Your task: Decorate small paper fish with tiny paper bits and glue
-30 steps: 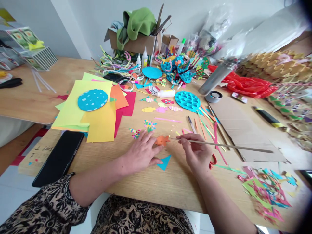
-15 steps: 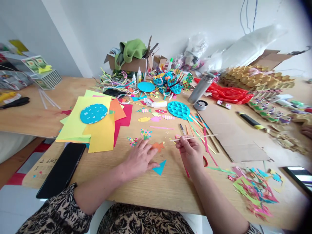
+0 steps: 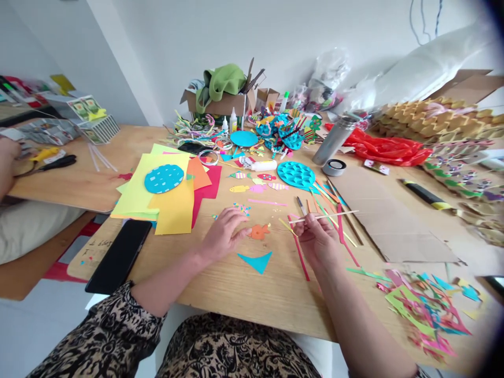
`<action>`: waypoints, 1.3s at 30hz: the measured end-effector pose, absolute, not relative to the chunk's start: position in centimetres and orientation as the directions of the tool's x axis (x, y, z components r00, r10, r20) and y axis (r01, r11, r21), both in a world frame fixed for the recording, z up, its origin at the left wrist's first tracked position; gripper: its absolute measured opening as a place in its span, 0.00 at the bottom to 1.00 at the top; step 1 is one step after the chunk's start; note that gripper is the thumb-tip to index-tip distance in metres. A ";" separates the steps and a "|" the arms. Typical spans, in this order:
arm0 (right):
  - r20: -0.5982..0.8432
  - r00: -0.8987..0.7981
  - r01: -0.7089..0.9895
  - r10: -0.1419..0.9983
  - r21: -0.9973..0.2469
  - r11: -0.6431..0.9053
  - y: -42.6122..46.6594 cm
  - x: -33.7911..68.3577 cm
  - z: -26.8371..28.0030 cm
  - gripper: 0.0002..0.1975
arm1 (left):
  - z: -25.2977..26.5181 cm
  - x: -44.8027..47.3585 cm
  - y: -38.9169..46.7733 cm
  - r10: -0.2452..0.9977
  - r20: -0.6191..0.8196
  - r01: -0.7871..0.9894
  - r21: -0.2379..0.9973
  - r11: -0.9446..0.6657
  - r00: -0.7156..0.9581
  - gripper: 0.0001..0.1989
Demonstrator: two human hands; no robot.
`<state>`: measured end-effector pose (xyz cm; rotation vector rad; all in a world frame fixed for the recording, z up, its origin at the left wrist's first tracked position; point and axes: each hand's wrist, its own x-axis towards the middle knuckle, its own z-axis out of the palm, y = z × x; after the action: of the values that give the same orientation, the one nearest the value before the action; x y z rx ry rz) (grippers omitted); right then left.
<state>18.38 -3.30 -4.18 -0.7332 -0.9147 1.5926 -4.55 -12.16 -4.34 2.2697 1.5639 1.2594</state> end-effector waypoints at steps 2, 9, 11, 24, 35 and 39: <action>0.032 -0.193 -0.487 0.981 -0.871 -0.067 -3.2 18.5 -4.2 0.11 | -3.6 -5.4 -12.0 0.794 0.606 0.736 0.515 -0.439 0.050 0.09; 0.030 -0.199 -0.407 0.980 -0.912 -0.055 -3.4 18.0 -3.7 0.13 | -0.8 -7.5 -11.6 0.748 0.612 0.684 0.662 -0.307 -0.257 0.07; -0.009 -0.224 -0.396 0.974 -0.913 -0.099 -3.5 17.7 -3.5 0.14 | -0.8 -7.4 -11.4 0.753 0.603 0.650 0.688 -0.323 -0.263 0.06; -0.061 -0.236 -0.375 0.970 -0.915 -0.149 -3.1 16.8 -0.9 0.15 | -2.2 -1.3 -16.2 0.732 0.547 0.811 0.153 -0.565 0.407 0.10; 0.261 -0.214 0.000 0.941 -0.964 0.267 -2.7 14.4 0.4 0.15 | -2.5 0.9 -16.4 0.870 0.273 0.908 -0.044 -0.416 0.411 0.22; 0.299 -0.183 0.045 0.937 -0.949 0.311 -1.7 14.2 0.1 0.17 | -2.4 1.4 -15.8 0.885 0.269 0.923 -0.047 -0.382 0.380 0.23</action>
<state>14.17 -1.72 0.06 -0.9375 -1.5220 1.0594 1.42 -15.76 -2.45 2.7614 1.8337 0.3348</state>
